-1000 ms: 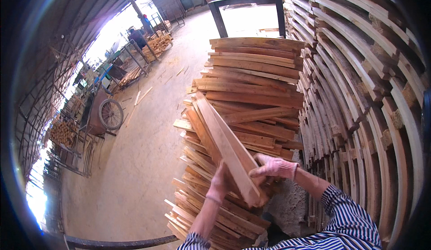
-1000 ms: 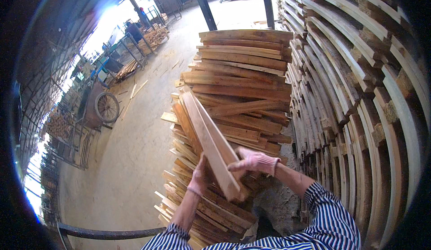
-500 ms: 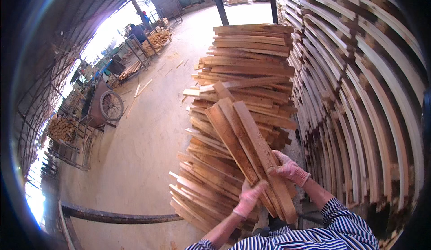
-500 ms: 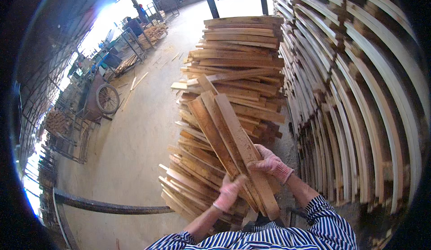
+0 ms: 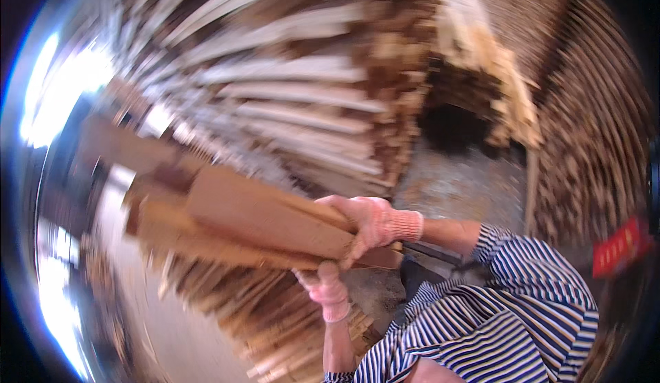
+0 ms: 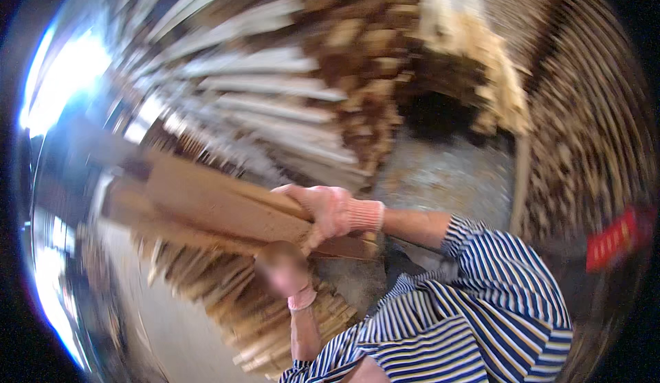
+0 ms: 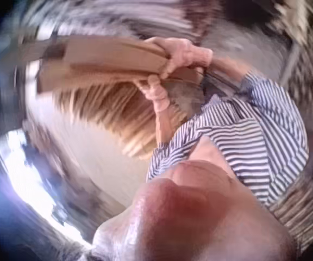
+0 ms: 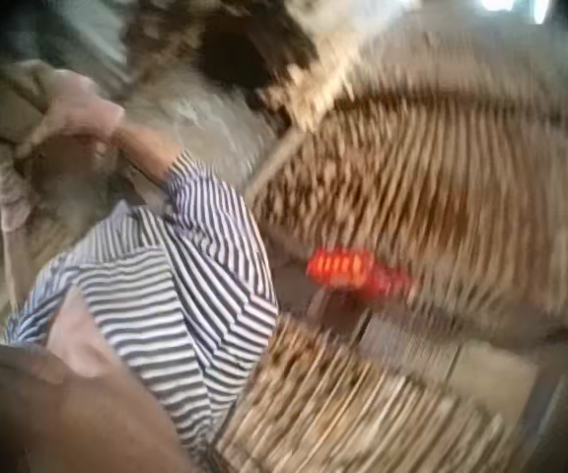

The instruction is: The person picks up wooden planks from a pile and stacks them onto a growing stack in a warehouse. The person wears gloves and handles the planks one by one or in small groups, placing them carefully on top of the existing stack.

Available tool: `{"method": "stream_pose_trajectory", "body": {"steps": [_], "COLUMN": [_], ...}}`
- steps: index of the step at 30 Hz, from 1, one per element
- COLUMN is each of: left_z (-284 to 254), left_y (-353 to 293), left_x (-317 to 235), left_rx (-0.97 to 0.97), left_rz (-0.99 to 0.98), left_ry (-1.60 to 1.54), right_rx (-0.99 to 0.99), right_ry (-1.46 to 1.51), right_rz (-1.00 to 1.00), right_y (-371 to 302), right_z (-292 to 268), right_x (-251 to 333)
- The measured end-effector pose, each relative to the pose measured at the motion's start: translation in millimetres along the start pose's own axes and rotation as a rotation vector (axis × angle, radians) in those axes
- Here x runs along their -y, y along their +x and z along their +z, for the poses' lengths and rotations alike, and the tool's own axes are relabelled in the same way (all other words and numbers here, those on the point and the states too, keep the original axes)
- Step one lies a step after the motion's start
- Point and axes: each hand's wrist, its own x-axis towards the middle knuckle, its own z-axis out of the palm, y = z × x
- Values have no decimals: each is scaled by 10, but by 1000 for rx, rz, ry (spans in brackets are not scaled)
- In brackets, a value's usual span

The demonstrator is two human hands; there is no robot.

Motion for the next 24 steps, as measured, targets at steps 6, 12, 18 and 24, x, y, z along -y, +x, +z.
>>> {"method": "stream_pose_trajectory", "body": {"steps": [6,12,18,24], "left_z": [1150,2144,3453,5431], "left_y": [-209,-504,-614,-7], "left_x": [-242,864,825,-440], "left_rx": [533,1042,1191,1109], "left_rz": [113,-44,-10,106], "left_ry": [-210,-106,43,363], "right_rx": [-205,-400,-710,-926], "right_ry": [65,503,800,309], "right_rz": [-55,-21,175,7], "right_y": [-939,-2043,-2608,-2337], "right_z": [-961,-1140,-1451,-3346], "right_x": [-78,-1884,-2022,-1533]}}
